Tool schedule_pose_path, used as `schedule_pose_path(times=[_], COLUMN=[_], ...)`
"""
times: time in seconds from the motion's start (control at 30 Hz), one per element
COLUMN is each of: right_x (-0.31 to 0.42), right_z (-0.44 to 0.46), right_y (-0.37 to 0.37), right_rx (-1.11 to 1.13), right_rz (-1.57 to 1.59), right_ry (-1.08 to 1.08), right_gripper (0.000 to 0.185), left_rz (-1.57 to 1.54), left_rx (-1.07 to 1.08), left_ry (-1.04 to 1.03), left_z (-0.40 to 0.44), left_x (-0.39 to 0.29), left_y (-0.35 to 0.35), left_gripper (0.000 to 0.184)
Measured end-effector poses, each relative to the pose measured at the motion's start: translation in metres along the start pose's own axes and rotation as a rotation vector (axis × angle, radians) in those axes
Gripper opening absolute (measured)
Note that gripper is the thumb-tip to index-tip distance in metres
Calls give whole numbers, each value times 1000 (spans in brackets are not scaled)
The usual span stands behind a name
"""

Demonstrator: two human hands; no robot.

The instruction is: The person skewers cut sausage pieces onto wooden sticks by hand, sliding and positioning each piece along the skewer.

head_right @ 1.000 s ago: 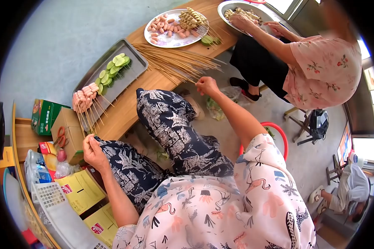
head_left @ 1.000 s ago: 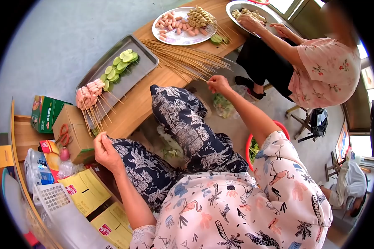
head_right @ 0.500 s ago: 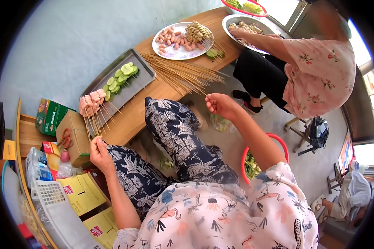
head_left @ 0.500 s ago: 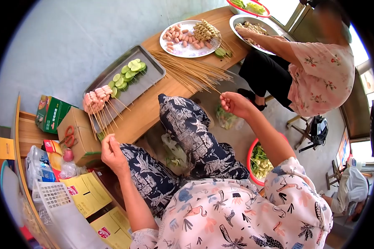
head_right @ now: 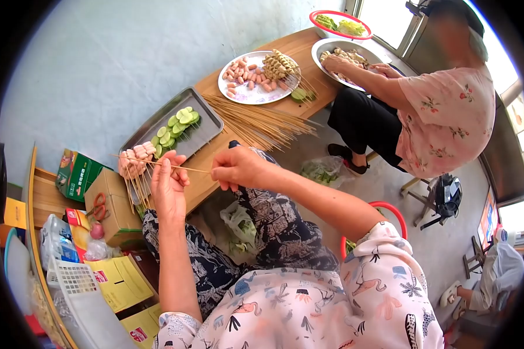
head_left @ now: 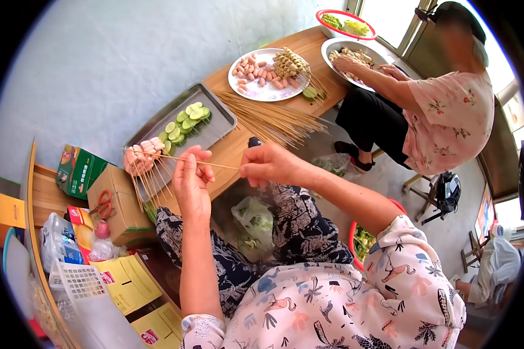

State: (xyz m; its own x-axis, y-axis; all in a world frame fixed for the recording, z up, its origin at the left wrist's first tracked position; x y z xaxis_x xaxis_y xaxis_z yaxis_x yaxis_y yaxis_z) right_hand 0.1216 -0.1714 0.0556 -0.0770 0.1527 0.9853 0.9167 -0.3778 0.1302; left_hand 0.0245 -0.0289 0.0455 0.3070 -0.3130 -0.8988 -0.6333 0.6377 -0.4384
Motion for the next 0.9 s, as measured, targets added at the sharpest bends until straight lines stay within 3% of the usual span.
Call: schedule_pose_path(times=[0.1, 0.23, 0.3, 0.43, 0.5, 0.57, 0.63, 0.73, 0.83, 0.9], right_x=[14, 21, 28, 0, -9, -18, -23, -22, -17, -19], right_z=[9, 28, 39, 78, 90, 107, 120, 137, 166, 188], right_y=[-8, -6, 13, 86, 135, 186, 228, 265, 281, 290], right_rx=[-22, -68, -201, -319, -398, -603, -622, -675, -665, -668], right_rz=[-143, -98, -227, -335, -559, -794, -872, -1078, -1204, -1128], right_ry=[112, 124, 283, 309, 207, 348, 77, -23, -49, -116], right_gripper=[15, 17, 22, 25, 24, 21, 21, 26, 25, 24], left_rz=[-40, -21, 15, 162, 262, 431, 463, 520, 450, 513], left_rx=[-25, -60, 56, 116, 139, 118, 82, 11, 87, 141], left_ry=[-19, 88, 101, 125, 116, 60, 59, 141, 116, 94], left_z=[13, 16, 26, 50, 68, 81, 87, 87, 79, 76], left_x=[6, 15, 26, 36, 45, 50, 59, 78, 73, 74], left_y=[8, -17, -22, -7, 10, 26, 40, 54, 26, 16], left_gripper=[24, 25, 32, 30, 28, 25, 22, 20, 20, 18])
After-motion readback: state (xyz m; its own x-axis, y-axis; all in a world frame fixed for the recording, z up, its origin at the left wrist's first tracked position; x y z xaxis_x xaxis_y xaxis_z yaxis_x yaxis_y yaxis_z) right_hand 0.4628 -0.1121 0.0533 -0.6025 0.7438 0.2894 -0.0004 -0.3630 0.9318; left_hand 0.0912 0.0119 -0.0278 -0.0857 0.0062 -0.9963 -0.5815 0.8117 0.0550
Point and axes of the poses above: each hand's wrist, its own z-axis towards the middle knuckle, its own y-axis out of the back of the hand, x = y × z, the point moved 8 cm from there along z, towards the middle knuckle, and after that the axes turned 4 degrees about -x, right-handed, at the moved point
